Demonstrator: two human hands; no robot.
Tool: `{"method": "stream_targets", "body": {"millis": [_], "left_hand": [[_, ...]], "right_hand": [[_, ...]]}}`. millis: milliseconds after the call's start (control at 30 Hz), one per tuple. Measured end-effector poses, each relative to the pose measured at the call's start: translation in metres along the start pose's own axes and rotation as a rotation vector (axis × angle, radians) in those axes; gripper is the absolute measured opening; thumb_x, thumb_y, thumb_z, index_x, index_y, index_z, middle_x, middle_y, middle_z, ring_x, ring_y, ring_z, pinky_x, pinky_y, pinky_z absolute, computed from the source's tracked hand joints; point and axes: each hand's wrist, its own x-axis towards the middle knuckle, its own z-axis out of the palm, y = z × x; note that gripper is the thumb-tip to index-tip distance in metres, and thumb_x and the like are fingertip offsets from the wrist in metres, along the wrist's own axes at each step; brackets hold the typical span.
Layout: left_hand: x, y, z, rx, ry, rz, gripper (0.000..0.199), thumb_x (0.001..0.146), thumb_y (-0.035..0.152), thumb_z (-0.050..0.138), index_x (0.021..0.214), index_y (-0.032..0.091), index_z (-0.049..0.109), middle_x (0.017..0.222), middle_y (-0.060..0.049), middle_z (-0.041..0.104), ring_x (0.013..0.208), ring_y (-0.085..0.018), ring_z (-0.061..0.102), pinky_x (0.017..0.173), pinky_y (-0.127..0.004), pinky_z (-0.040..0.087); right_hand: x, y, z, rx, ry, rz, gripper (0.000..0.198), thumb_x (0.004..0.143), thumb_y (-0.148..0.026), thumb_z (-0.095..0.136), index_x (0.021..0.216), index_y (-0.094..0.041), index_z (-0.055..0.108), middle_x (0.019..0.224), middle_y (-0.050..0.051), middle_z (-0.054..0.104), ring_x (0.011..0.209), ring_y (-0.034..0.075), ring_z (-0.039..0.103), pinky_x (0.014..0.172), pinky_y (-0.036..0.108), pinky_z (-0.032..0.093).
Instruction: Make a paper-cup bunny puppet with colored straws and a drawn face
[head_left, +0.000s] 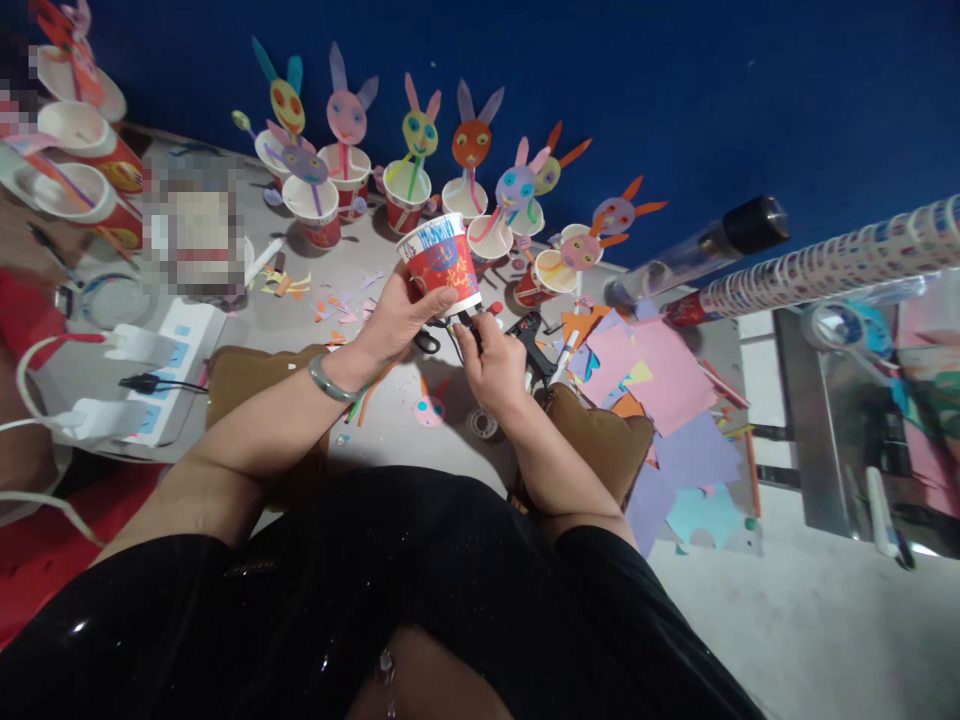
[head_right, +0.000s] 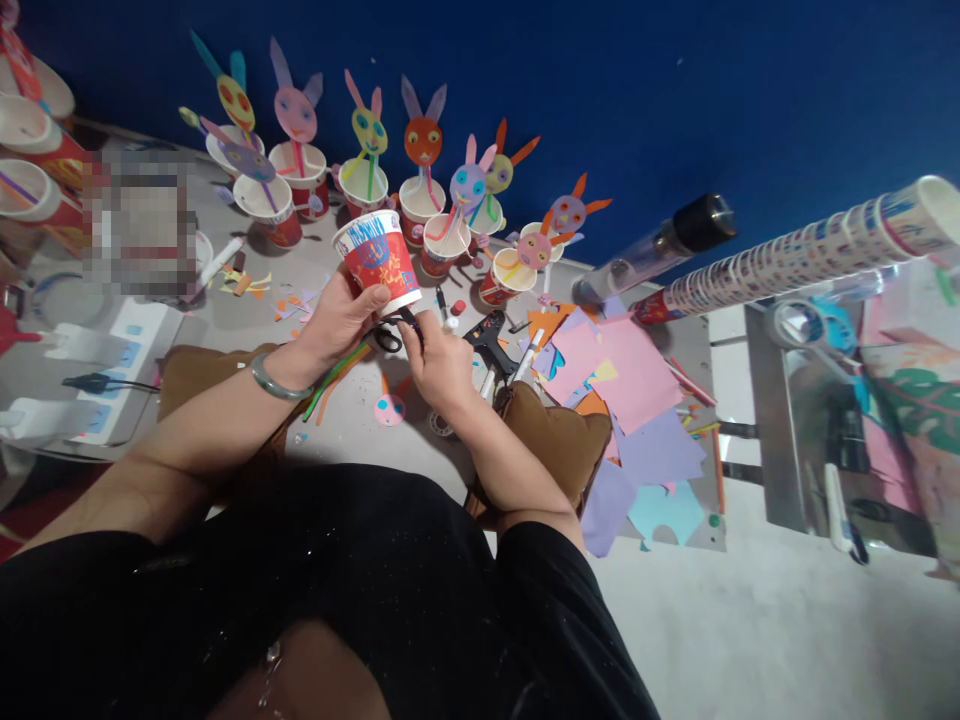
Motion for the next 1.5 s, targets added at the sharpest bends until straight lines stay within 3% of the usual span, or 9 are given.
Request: {"method": "stream_targets", "body": {"millis": [133,200,400,500,767,967,1067,1267,1500], "left_hand": [[0.001,0.0,-0.001,0.01,-0.006,0.001,0.066,0.057,0.057,0.096,0.104,0.025,0.063,0.096,-0.001,0.073,0.089,-0.017,0.07,0.082,-0.032,0.056],[0.001,-0.001,-0.002,0.008,-0.003,0.002,0.064,0.057,0.056,0.096,0.103,0.025,0.063,0.095,-0.001,0.073,0.085,-0.016,0.069,0.08,-0.031,0.057],[0.0,-0.001,0.0,0.015,0.01,-0.03,0.07,0.055,0.059,0.096,0.105,0.023,0.063,0.095,-0.001,0.074,0.088,-0.017,0.072,0.083,-0.03,0.058],[-0.001,0.0,0.002,-0.001,0.01,-0.034,0.073,0.053,0.06,0.096,0.105,0.022,0.062,0.096,-0.002,0.075,0.089,-0.017,0.072,0.083,-0.03,0.058],[0.001,-0.003,0.001,-0.016,0.015,-0.023,0.071,0.054,0.057,0.097,0.104,0.021,0.06,0.089,0.001,0.072,0.079,-0.013,0.069,0.076,-0.027,0.056],[0.004,-0.003,-0.002,-0.088,0.017,-0.084,0.062,0.061,0.061,0.093,0.099,0.022,0.063,0.088,0.001,0.074,0.081,-0.015,0.073,0.076,-0.029,0.059],[0.008,-0.001,-0.008,-0.111,0.052,-0.147,0.054,0.07,0.065,0.085,0.098,0.022,0.065,0.093,-0.001,0.077,0.101,-0.021,0.074,0.088,-0.036,0.06],[0.01,0.005,-0.01,-0.177,0.022,-0.263,0.042,0.077,0.06,0.078,0.101,0.026,0.07,0.097,-0.002,0.079,0.128,-0.034,0.062,0.103,-0.051,0.056],[0.001,0.022,0.0,-0.191,-0.042,-0.317,0.04,0.08,0.049,0.063,0.105,0.018,0.067,0.095,-0.007,0.08,0.115,-0.032,0.073,0.092,-0.045,0.065]], "right_hand": [[0.006,-0.004,-0.006,0.661,-0.418,0.27,0.051,0.089,-0.076,0.055,0.078,-0.027,0.045,0.046,-0.012,0.034,0.039,0.008,0.022,0.044,0.025,0.022],[0.008,-0.004,-0.006,0.777,-0.501,0.346,0.049,0.088,-0.075,0.054,0.08,-0.027,0.045,0.044,-0.014,0.03,0.037,0.008,0.016,0.041,0.025,0.019],[0.002,0.002,0.0,0.099,-0.031,0.006,0.042,0.092,-0.061,0.057,0.076,-0.025,0.046,0.058,-0.005,0.045,0.055,0.011,0.038,0.058,0.028,0.029],[-0.001,0.001,0.0,-0.097,0.064,-0.019,0.037,0.093,-0.058,0.057,0.08,-0.024,0.05,0.061,-0.003,0.046,0.058,0.013,0.04,0.061,0.029,0.029],[0.008,-0.001,-0.004,0.845,-0.499,0.388,0.051,0.086,-0.074,0.062,0.08,-0.026,0.047,0.044,-0.014,0.033,0.035,0.006,0.015,0.039,0.024,0.016],[0.002,0.001,0.0,0.397,-0.153,0.074,0.052,0.087,-0.07,0.065,0.073,-0.024,0.046,0.055,-0.008,0.042,0.053,0.008,0.035,0.051,0.025,0.027],[-0.001,-0.003,-0.003,0.269,-0.151,-0.022,0.046,0.092,-0.064,0.061,0.076,-0.023,0.048,0.06,-0.007,0.042,0.059,0.01,0.037,0.057,0.027,0.03],[-0.001,-0.006,-0.01,0.287,-0.126,-0.108,0.047,0.093,-0.065,0.06,0.077,-0.023,0.047,0.063,-0.007,0.04,0.06,0.009,0.035,0.06,0.028,0.031],[0.0,0.004,-0.006,0.429,0.007,-0.1,0.05,0.09,-0.072,0.061,0.079,-0.025,0.048,0.064,-0.005,0.039,0.059,0.011,0.036,0.055,0.028,0.032]]}}
